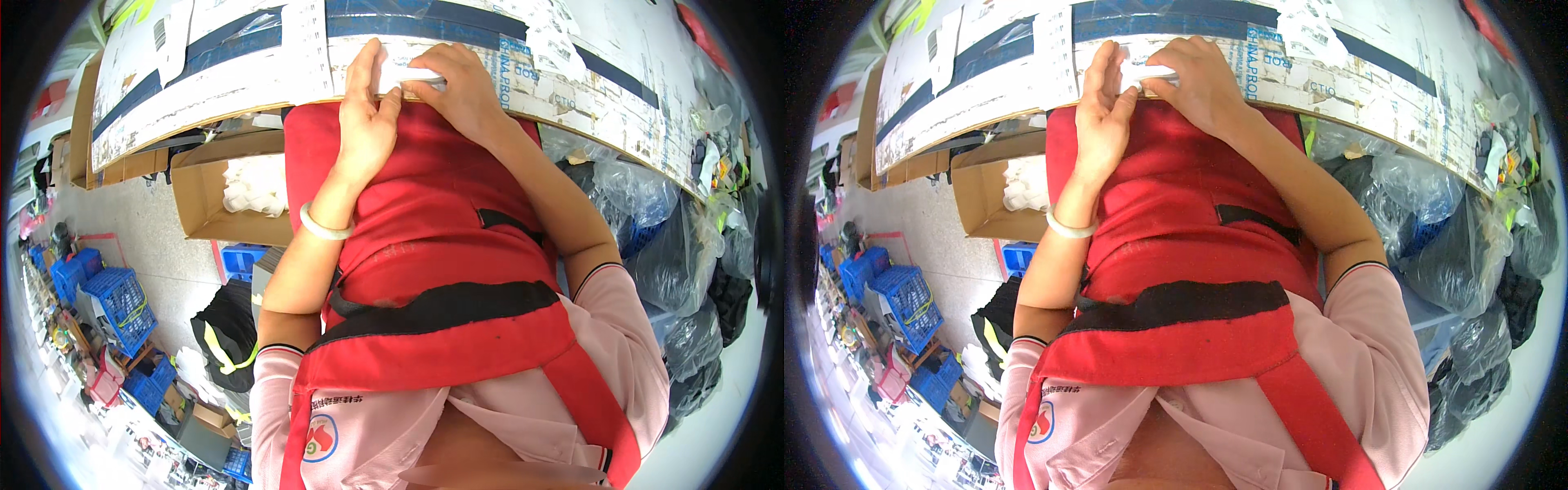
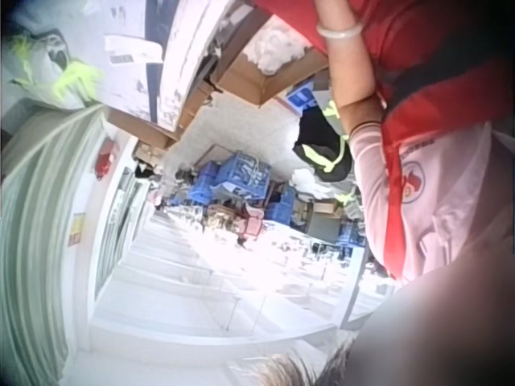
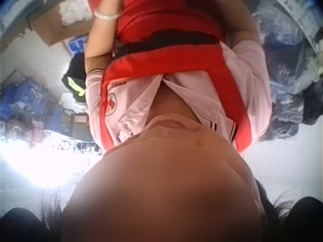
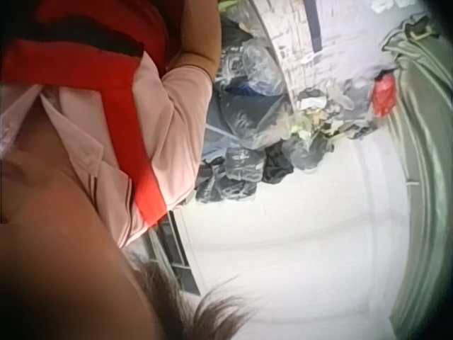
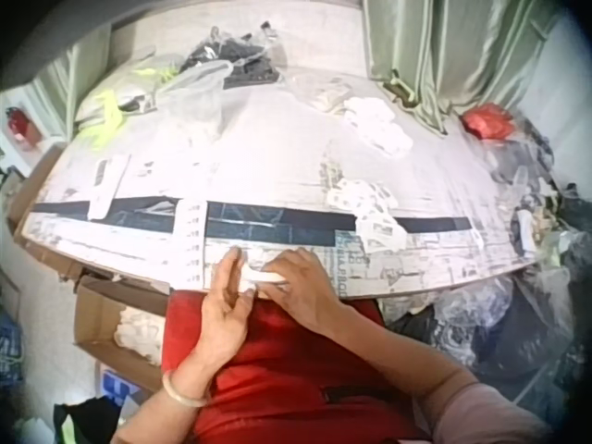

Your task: Handling and inspecting white adhesive barcode tags at a workstation.

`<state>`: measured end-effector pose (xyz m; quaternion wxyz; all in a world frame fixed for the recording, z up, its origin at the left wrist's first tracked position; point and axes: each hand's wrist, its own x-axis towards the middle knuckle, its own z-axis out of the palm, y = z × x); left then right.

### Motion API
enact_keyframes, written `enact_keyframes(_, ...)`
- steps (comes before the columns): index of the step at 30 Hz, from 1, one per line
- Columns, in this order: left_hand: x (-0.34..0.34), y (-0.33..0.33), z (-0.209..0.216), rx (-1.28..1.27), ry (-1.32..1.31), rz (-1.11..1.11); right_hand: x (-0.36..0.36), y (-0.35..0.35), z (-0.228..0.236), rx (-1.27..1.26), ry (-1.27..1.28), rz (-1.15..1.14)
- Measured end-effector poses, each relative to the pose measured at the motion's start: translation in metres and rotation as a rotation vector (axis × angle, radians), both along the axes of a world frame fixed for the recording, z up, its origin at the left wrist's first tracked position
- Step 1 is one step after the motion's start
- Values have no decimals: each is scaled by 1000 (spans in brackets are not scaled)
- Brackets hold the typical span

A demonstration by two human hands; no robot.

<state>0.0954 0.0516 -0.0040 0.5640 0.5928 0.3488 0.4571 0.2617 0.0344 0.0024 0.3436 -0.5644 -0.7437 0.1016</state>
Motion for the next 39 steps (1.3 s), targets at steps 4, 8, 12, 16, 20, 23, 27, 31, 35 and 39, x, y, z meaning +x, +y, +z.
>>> enact_keyframes(4, -4, 11, 7, 218, 338, -22, 0, -1, 1, -15, 10, -3)
enact_keyframes(8, -7, 13, 11, 116, 349, -33, 1, -1, -1, -16, -13, -7)
enact_keyframes(12, -10, 17, 14, 342, 420, -28, 6, -1, 1, 15, -33, 7)
enact_keyframes(16, -11, 20, 10, 397, 463, -22, 19, -5, 9, -87, 37, 3)
enact_keyframes(20, -9, 20, 18, 358, 491, -39, 21, -9, 10, -113, 44, -10)
enact_keyframes(23, -10, 19, 24, 183, 427, -80, 22, -12, 11, -126, 131, -35)
enact_keyframes(27, -12, 21, 17, 345, 444, -46, 22, -13, 12, -143, 112, -36)
enact_keyframes(31, -2, 22, 22, 488, 552, -68, 27, -13, -3, -32, 43, -36)
enact_keyframes(35, 3, 30, 14, 488, 583, -128, 28, -15, -3, -29, 44, -3)
enact_keyframes(39, 4, 28, 16, 462, 546, -142, 34, -18, 16, -122, 148, 56)
